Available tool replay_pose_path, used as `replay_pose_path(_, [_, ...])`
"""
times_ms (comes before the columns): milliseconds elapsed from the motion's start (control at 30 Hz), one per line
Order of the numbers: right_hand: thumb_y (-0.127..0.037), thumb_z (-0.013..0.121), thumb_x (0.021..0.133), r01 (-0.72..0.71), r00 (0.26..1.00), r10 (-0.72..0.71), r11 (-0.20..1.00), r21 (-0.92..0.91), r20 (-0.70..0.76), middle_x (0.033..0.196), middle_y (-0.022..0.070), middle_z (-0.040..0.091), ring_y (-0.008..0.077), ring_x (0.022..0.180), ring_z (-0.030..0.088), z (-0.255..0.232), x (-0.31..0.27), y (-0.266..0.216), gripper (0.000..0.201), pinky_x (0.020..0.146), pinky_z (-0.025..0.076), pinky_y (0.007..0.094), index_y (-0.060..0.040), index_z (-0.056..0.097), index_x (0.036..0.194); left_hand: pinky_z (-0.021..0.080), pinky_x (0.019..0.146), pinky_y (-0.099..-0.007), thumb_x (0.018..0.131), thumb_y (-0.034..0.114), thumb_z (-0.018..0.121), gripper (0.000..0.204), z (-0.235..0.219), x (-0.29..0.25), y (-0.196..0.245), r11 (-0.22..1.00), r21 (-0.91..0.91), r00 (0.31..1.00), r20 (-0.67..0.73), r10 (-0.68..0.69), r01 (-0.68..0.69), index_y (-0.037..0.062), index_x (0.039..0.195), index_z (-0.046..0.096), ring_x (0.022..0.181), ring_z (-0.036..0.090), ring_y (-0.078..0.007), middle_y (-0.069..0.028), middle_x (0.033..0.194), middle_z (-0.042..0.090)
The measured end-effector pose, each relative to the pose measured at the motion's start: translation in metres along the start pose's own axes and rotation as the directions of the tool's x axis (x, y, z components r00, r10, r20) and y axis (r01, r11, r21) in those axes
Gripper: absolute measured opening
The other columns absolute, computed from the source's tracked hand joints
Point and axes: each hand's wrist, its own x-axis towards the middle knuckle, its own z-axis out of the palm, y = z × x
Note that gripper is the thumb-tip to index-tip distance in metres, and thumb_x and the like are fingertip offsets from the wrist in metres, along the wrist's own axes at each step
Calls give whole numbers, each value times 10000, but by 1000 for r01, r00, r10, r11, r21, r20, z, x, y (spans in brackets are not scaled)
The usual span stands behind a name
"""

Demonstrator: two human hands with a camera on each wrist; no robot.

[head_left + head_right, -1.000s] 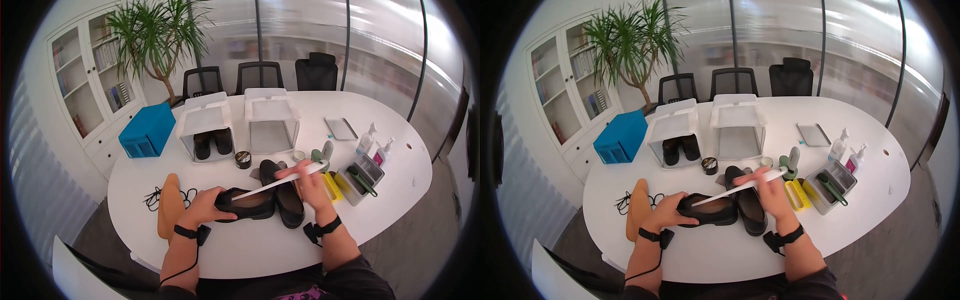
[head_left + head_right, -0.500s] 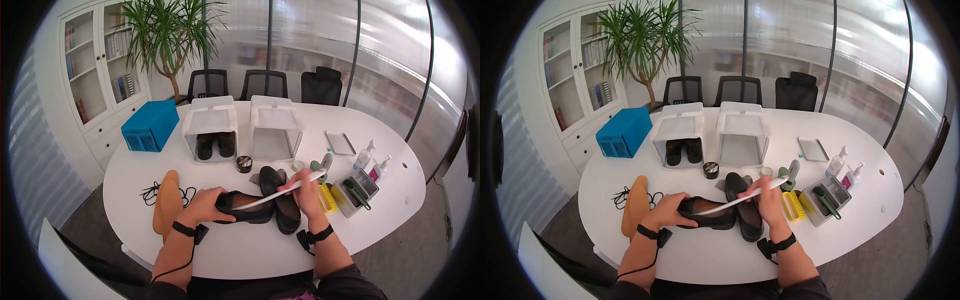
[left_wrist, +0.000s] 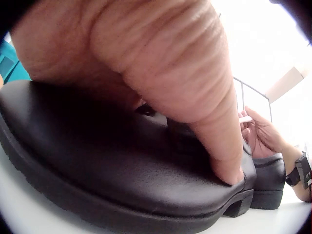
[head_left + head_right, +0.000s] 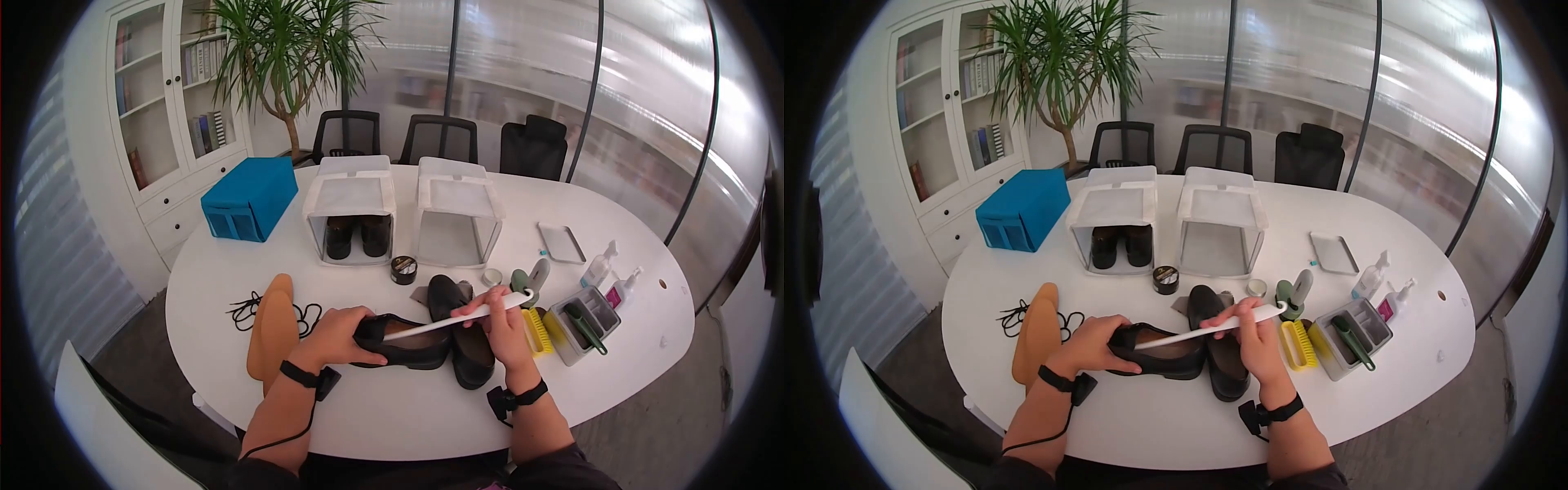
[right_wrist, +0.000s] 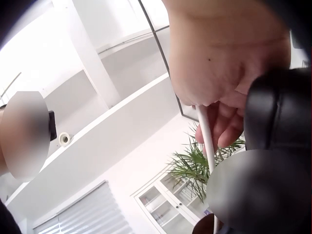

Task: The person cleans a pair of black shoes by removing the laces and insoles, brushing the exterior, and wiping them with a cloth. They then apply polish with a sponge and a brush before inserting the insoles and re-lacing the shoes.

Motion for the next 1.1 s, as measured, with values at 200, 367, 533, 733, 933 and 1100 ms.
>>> replay_pose_path(200, [-426,354,1294,61,966,-73,997,-54,-248,820,97,652,277,805,809,-33,4,-5,393,773,693,411,-81,508,1184,641,963,-409,674,554,1096,929,1,-2,-2,1000,-10,999,-26,22,-22,-21,1308,735,1041,827,-376,-217,1126,829])
replay_pose_path(367, [-336,397,1296,-33,999,34,998,47,-26,971,160,730,334,854,824,-16,3,21,291,765,656,408,-77,510,1223,639,946,-400,672,529,1106,930,2,-1,-1,997,19,996,-37,82,-81,-31,1311,729,1020,827,-362,-215,1109,826])
replay_pose_path(533, [-405,385,1293,100,988,-104,994,-44,-111,852,137,690,307,763,779,-9,2,5,384,721,640,385,-83,509,1124,637,948,-399,677,522,1105,923,1,0,2,999,-31,1000,-12,26,-26,-32,1310,726,1024,824,-365,-221,1118,822])
replay_pose_path(733, [-492,341,1285,382,833,-332,924,25,-443,646,74,490,217,508,529,-34,4,-24,493,521,544,363,-103,482,1017,632,926,-424,677,532,1096,907,5,0,-7,995,30,992,-74,98,-96,-16,1299,729,1036,821,-396,-224,1117,822])
replay_pose_path(933, [-343,402,1290,44,998,-42,999,32,-45,925,157,728,282,771,764,18,-8,12,292,744,643,362,-89,505,1191,629,951,-455,695,533,1077,854,9,-2,-14,991,19,986,-100,130,-129,19,1283,732,1076,801,-430,-208,1147,823])
replay_pose_path(1100, [-356,384,1298,228,904,-276,957,-178,-327,789,128,682,246,739,725,-2,-4,-11,377,789,625,371,-53,530,1127,614,964,-462,718,535,1060,830,9,-2,-13,993,-16,988,-100,114,-116,29,1285,727,1083,795,-422,-188,1151,822])
